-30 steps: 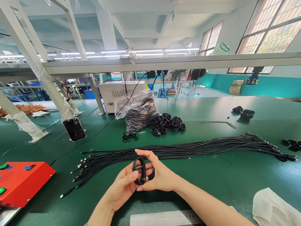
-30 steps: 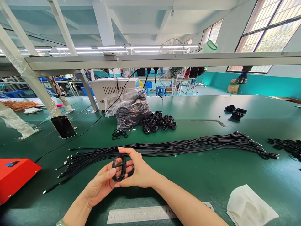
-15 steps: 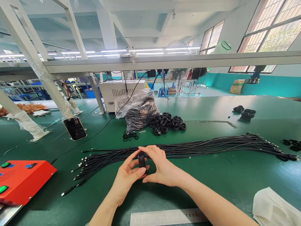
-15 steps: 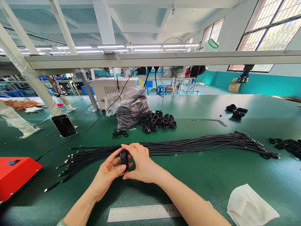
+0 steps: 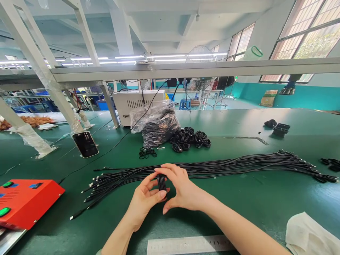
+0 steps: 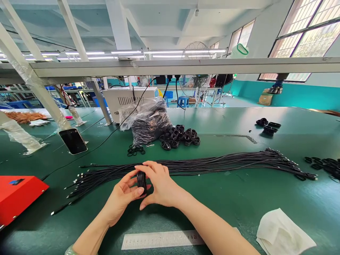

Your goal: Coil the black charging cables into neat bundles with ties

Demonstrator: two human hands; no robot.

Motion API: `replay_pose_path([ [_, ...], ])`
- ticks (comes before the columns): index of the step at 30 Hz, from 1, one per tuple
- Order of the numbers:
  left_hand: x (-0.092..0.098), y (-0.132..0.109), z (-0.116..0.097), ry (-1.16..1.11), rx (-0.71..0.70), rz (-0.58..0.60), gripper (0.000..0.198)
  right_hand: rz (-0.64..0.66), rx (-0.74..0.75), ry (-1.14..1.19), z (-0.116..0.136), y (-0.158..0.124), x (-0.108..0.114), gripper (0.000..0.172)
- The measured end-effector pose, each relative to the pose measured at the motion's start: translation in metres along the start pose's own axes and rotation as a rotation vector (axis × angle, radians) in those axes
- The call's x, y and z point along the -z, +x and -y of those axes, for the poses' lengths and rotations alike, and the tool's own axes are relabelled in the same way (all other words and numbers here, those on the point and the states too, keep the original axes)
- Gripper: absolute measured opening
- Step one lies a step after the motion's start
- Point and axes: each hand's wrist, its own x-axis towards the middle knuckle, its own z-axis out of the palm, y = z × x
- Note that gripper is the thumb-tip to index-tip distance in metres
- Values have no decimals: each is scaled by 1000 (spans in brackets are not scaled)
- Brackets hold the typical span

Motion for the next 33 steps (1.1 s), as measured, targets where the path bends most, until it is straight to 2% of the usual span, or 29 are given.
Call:
replay_pose_path([
  [4, -1, -2, 0, -35, 21, 54, 67, 26, 107, -98, -1, 2, -3, 79],
  [6, -2, -2, 0, -32, 19, 68, 69, 48, 94, -105, -2, 1, -3, 82],
  [9, -4, -1, 1, 3, -3, 50, 74, 84, -51, 3, -4, -3, 1, 98],
  [10, -4, -1, 2, 25, -15, 42, 73, 91, -127, 77, -5, -5, 3, 96],
  [11, -5, -1, 2, 54, -29, 37, 70, 100, -195, 158, -6, -7, 5, 88],
  [13, -7, -1, 2, 121, -56, 42, 63, 137, -266, 288, -7, -8, 11, 63],
  [16, -9, -3, 1, 185, -81, 53, 53, 196, -256, 314, -8, -8, 17, 32],
  [18, -11, -5, 1, 197, -90, 46, 49, 220, -244, 301, -7, -6, 17, 21],
  [22, -11, -5, 4, 244, -89, 46, 49, 225, -177, 306, -11, -4, 14, 19],
  [27, -9, 0, 13, 315, -61, 20, 51, 202, -142, 65, -11, -2, 15, 17],
  [31, -7, 5, 17, 328, -52, -21, 52, 160, -113, -239, 6, -4, 13, 12],
  [33, -7, 5, 16, 329, -51, -32, 53, 142, -74, -317, 14, -6, 10, 12],
])
